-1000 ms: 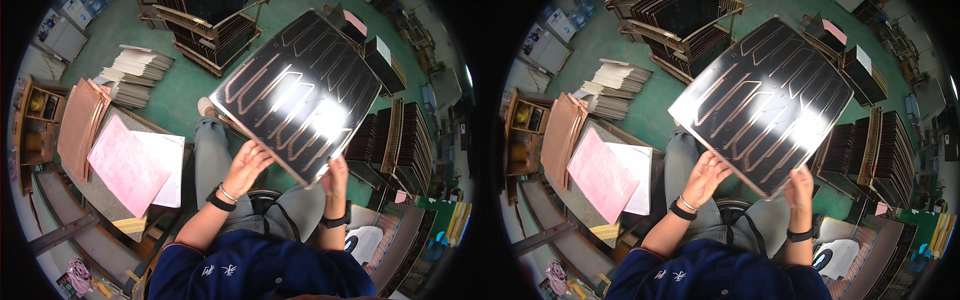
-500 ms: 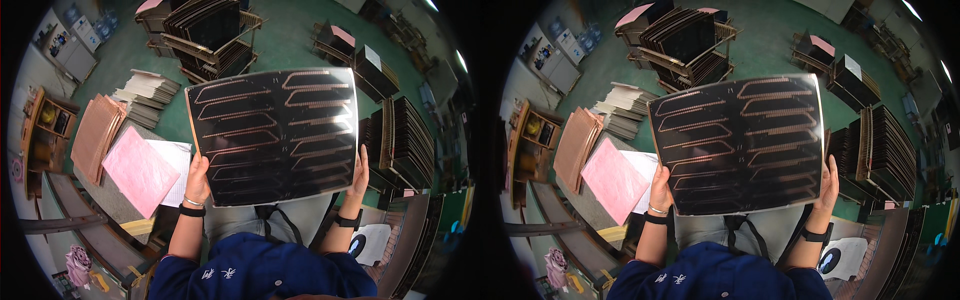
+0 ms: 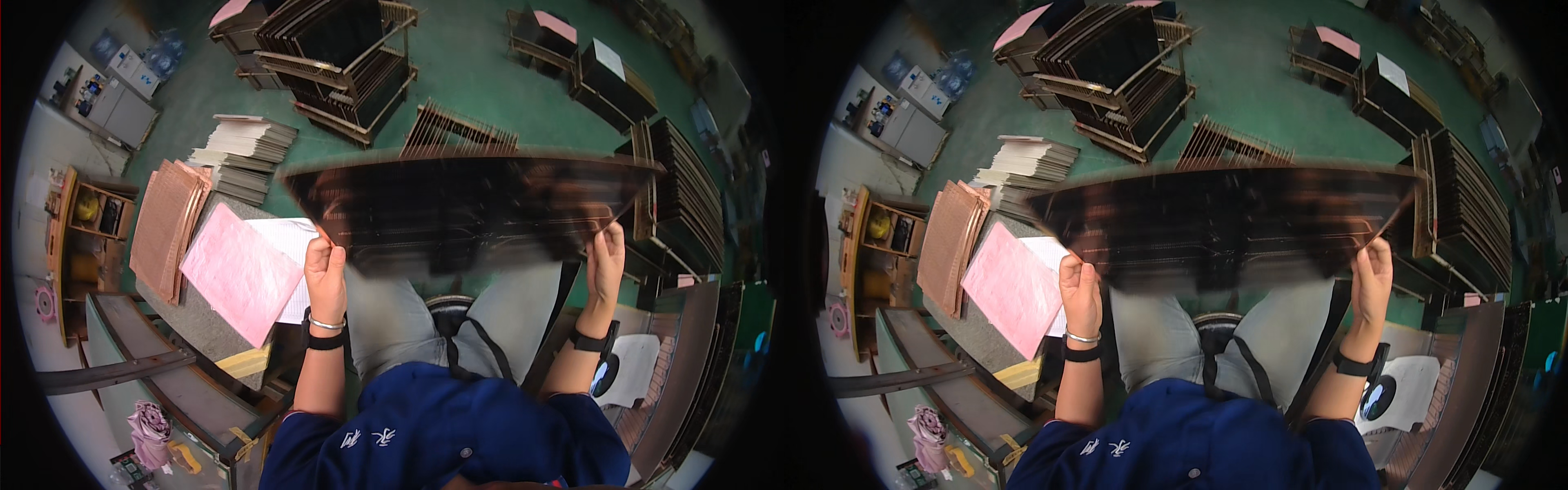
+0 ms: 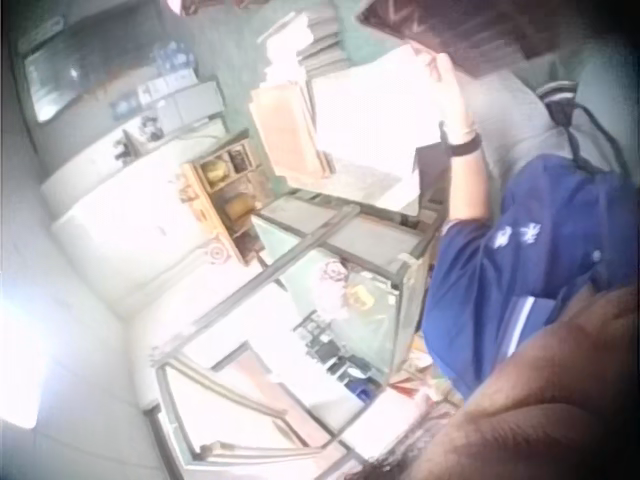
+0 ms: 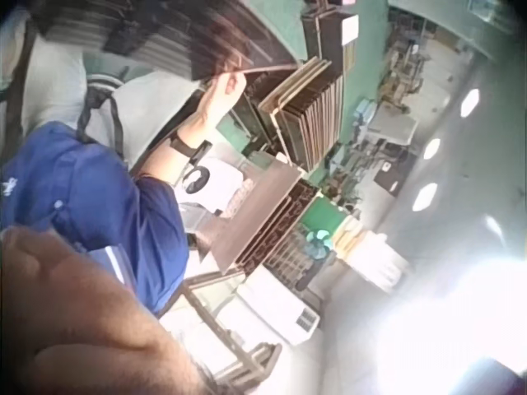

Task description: Inspecting and sorting black reflective panels from a rack on a factory floor.

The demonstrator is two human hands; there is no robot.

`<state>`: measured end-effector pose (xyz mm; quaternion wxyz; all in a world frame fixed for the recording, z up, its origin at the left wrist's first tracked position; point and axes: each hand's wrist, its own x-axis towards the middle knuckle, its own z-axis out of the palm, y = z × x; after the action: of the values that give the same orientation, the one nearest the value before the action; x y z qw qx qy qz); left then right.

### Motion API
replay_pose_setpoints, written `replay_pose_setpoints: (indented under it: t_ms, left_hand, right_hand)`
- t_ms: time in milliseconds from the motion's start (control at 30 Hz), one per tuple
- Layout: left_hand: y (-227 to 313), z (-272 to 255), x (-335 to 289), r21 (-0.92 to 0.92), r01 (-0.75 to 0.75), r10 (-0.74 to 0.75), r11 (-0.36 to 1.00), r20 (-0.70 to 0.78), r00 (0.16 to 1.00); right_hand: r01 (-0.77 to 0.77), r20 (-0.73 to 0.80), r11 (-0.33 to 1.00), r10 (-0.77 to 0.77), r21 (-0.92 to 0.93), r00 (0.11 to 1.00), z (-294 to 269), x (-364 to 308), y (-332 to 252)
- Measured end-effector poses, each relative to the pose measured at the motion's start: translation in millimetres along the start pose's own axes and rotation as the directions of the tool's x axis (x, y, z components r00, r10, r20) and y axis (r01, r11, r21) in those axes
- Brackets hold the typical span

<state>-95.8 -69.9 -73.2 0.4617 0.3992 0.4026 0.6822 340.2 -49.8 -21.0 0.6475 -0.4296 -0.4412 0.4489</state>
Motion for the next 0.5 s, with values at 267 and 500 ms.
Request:
replay_pose_setpoints:
  t_ms: [267,500]
  left_hand:
    - [16.4,28.8,10.3,0.093,-0.172,0.156,0.981,0.158,0.975]
    - [47.0,58.3,7.4,-0.495,0.239,-0.292,0.836,-0.032,0.956]
  right_hand:
    - [-0.084,0.019,0.839,0.088,0.538,0.996,42.7,-9.2,2.5]
    - [-0.255,0.021,0.829,0.282,0.498,0.959,63.4,-11.8,-19.4]
